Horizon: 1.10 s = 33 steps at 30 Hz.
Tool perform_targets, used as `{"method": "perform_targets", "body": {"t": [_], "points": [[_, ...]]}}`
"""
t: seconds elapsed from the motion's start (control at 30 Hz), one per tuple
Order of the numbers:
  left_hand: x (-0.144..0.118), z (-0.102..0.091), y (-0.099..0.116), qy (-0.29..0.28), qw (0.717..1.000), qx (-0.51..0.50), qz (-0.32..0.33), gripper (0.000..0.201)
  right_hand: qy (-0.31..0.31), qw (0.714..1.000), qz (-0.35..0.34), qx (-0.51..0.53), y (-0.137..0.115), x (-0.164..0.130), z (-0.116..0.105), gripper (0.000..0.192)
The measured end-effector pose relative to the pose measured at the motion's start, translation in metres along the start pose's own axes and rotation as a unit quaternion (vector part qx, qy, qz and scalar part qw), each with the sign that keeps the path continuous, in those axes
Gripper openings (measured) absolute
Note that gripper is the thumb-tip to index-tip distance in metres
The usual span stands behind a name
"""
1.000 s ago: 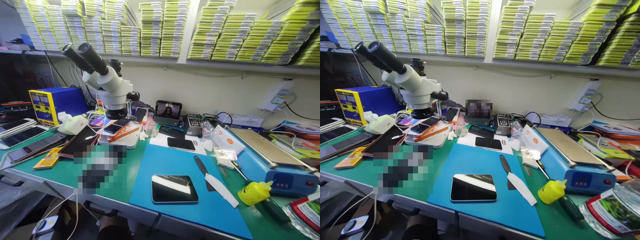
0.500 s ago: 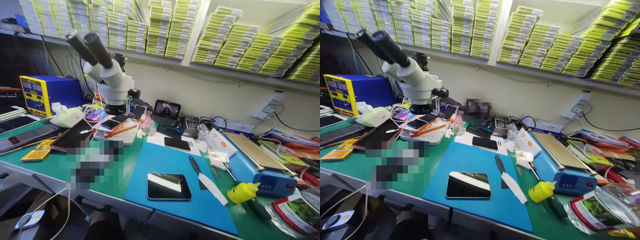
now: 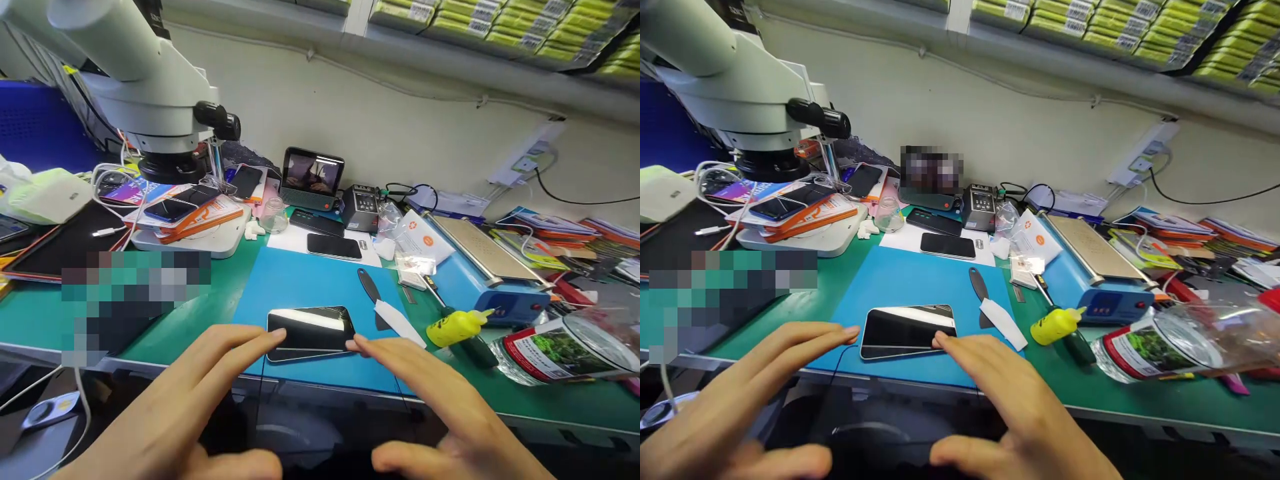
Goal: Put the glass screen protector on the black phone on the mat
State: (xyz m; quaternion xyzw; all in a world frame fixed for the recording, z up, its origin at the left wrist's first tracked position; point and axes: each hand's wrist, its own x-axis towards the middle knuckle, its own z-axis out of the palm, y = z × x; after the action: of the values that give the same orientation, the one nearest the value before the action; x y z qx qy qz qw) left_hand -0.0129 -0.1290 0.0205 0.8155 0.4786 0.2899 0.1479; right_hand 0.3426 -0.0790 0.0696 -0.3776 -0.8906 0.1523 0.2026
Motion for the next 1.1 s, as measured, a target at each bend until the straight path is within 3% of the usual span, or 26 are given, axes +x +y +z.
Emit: {"method": "perform_targets", "body": {"t": [0.37,0.57,0.83,1.1], "points": [[0.047,0.018,-0.030,-0.037,0.999,-0.010,-0.013,0.090,-0.037,0.999,0.000,0.027,0.051,0.053,0.017,0.073],[0.051,0.024,-0.037,-0.060,0.996,-0.037,-0.048,0.091,-0.063,0.998,0.014,0.026,0.069,0.056,0.034,0.076],[0.054,0.023,-0.038,-0.076,0.996,-0.016,-0.051,0.087,-0.041,0.999,-0.005,0.018,0.081,0.058,0.044,0.077],[0.055,0.022,-0.038,-0.108,0.992,0.004,-0.060,0.090,-0.106,0.994,-0.026,-0.020,0.088,0.054,0.044,0.086]]}}
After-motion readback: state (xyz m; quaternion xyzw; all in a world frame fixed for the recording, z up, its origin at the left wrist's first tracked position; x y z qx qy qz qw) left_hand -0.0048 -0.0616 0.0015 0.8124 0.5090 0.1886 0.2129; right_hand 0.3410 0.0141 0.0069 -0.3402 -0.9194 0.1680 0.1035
